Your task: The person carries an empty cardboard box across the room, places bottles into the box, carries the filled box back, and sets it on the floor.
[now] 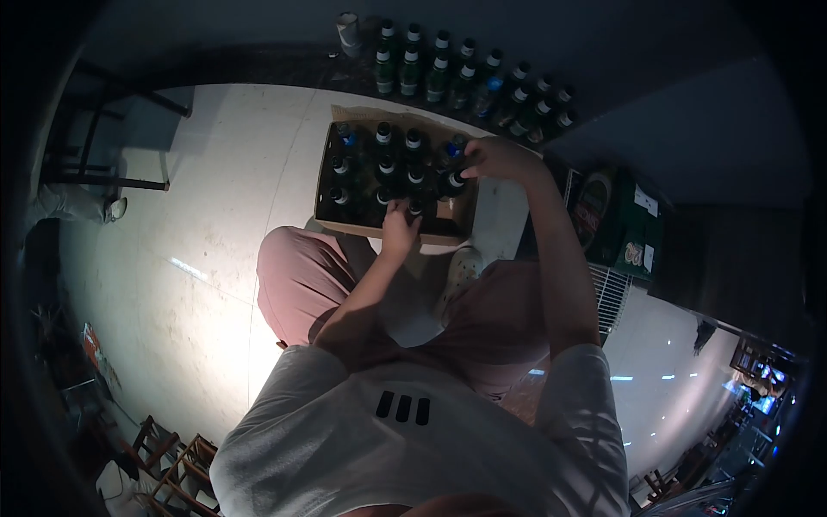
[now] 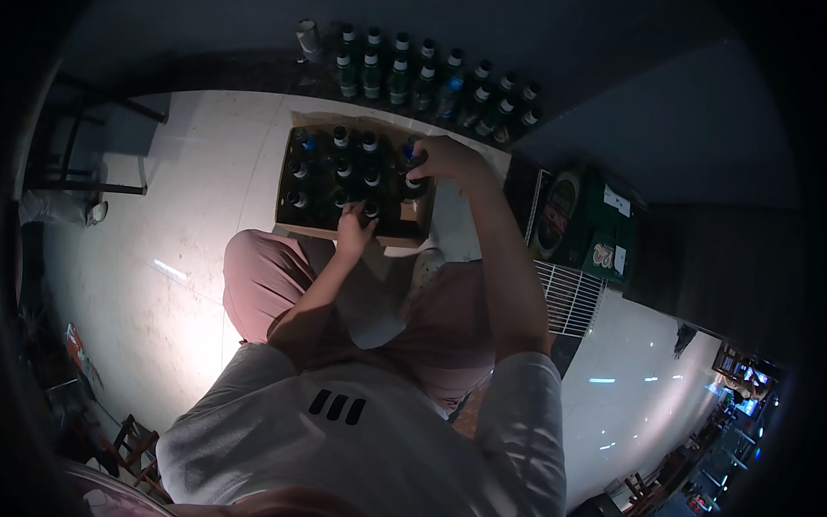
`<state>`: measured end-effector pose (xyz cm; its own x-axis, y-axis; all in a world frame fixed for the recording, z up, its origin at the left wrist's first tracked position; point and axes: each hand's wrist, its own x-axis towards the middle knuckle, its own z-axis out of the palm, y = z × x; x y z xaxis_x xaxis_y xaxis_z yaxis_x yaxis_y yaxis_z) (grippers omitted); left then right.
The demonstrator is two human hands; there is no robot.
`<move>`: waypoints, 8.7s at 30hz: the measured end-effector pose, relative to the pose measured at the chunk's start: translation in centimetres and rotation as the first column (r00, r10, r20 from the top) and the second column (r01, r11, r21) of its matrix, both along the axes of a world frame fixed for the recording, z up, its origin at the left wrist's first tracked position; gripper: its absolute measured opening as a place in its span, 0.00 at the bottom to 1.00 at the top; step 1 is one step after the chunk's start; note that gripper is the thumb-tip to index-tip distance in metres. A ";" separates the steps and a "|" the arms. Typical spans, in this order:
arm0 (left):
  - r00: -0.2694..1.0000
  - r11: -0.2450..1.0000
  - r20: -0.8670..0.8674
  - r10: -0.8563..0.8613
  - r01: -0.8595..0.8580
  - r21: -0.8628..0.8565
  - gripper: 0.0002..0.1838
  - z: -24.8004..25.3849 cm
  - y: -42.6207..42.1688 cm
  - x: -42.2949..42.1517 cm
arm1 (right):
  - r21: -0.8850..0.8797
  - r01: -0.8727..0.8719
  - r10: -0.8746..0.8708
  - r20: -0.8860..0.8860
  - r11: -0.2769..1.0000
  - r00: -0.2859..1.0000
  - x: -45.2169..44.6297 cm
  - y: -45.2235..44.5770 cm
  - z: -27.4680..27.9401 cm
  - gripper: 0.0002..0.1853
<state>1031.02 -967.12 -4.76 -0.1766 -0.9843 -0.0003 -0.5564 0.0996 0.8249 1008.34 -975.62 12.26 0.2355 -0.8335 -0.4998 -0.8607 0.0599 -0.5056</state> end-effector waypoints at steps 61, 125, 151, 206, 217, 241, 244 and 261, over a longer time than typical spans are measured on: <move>0.912 0.947 -0.343 -0.227 0.124 -0.297 0.19 18.4 -4.3 0.0 | -0.663 0.594 -0.284 0.524 0.455 0.803 3.4 7.1 8.7 0.13; 0.813 0.965 0.582 0.039 -0.181 0.188 0.14 -4.3 -15.3 14.7 | -0.159 0.680 -0.698 -0.119 0.716 0.707 0.0 4.9 -20.7 0.23; 0.854 0.987 0.514 -0.086 0.003 0.160 0.12 -2.7 -13.5 16.8 | -0.191 0.709 -0.734 -0.184 0.679 0.654 0.8 6.0 -19.4 0.19; 0.935 0.983 0.345 -0.083 0.020 0.183 0.14 -2.1 -10.6 22.2 | -0.134 0.559 -0.567 -0.030 0.818 0.823 2.5 7.6 -19.0 0.20; 0.932 0.979 0.362 -0.019 -0.057 0.197 0.13 -2.3 -7.7 23.0 | -0.154 0.534 -0.540 0.003 0.831 0.842 4.7 8.9 -19.5 0.17; 0.752 0.921 0.657 0.047 -0.288 0.264 0.15 -3.8 -7.3 21.5 | -0.181 0.704 -0.726 -0.223 0.687 0.651 7.9 8.7 -19.6 0.16; 0.737 0.928 0.675 -0.033 -0.228 0.293 0.15 -3.6 -7.8 22.0 | -0.221 0.662 -0.698 -0.196 0.716 0.689 7.3 8.5 -19.7 0.14; 0.759 0.946 0.645 -0.091 -0.138 0.295 0.13 -3.0 -8.2 22.7 | -0.155 0.632 -0.649 -0.262 0.759 0.715 6.9 8.0 -19.2 0.15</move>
